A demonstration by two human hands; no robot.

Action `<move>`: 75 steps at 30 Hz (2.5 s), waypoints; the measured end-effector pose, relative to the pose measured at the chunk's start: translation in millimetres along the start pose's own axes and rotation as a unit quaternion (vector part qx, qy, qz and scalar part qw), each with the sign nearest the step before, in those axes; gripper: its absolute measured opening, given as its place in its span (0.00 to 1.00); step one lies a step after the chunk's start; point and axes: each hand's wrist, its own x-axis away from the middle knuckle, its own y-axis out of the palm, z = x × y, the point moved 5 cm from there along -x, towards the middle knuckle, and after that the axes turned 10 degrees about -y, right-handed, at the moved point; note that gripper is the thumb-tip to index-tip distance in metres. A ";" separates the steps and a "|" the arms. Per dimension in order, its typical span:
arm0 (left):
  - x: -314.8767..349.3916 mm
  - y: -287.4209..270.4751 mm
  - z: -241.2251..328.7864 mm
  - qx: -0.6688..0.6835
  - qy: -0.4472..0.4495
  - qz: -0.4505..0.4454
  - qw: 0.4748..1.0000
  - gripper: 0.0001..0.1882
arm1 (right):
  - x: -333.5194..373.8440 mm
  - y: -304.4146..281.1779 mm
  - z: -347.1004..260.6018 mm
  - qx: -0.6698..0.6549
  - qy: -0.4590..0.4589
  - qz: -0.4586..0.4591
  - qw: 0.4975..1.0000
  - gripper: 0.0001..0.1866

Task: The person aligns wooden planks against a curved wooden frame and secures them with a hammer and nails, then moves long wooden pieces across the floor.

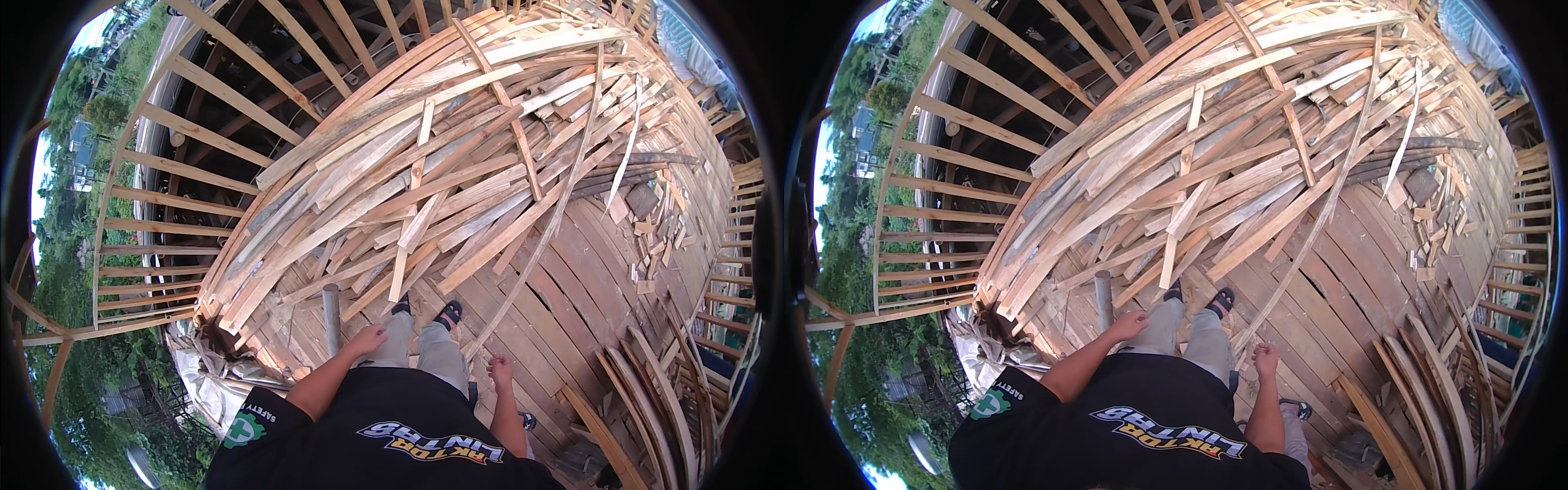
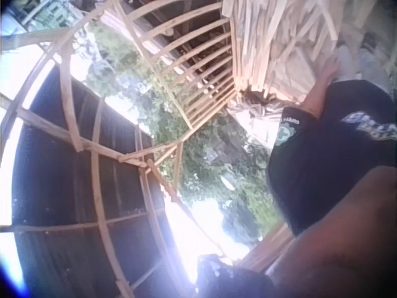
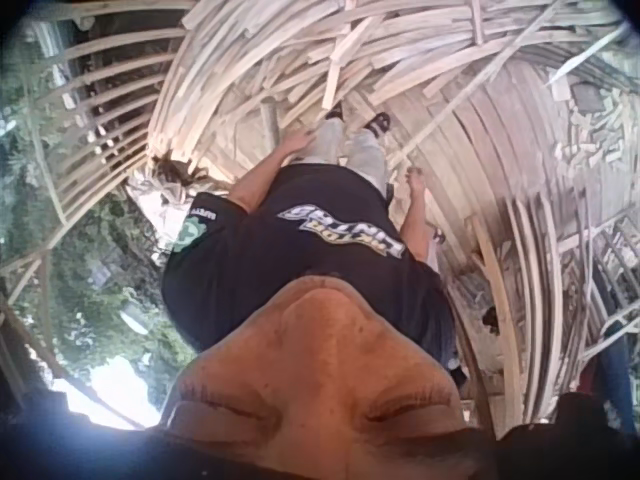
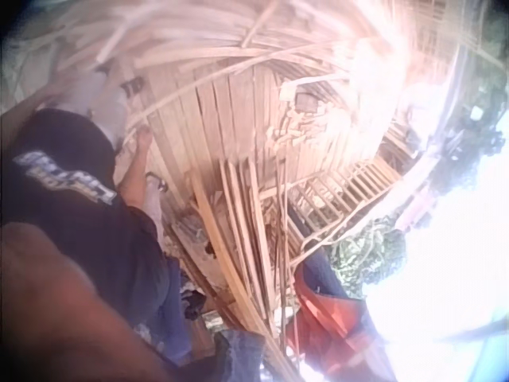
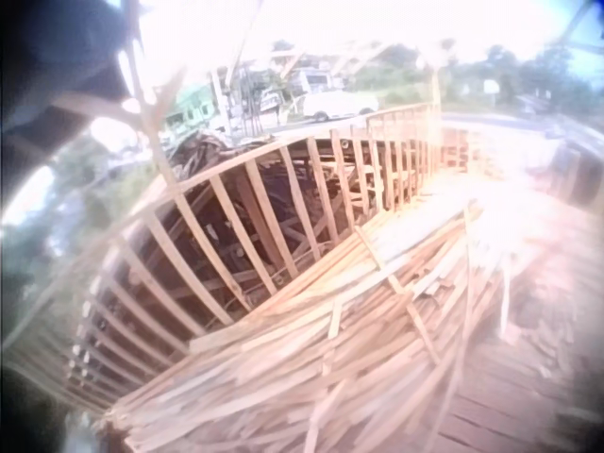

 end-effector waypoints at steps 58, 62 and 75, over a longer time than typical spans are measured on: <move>-678.6 -475.1 -195.7 0.253 -0.096 0.496 0.825 0.45 | -43.5 399.0 -85.8 0.544 -0.080 -0.044 0.834 0.25; -684.3 -492.2 -229.9 0.447 -0.090 0.365 0.812 0.35 | -45.5 399.3 -89.5 0.530 -0.087 -0.052 0.842 0.26; -541.6 -542.3 -184.0 0.501 0.009 0.259 0.826 0.16 | -38.7 392.4 -79.2 0.520 -0.059 -0.067 0.850 0.25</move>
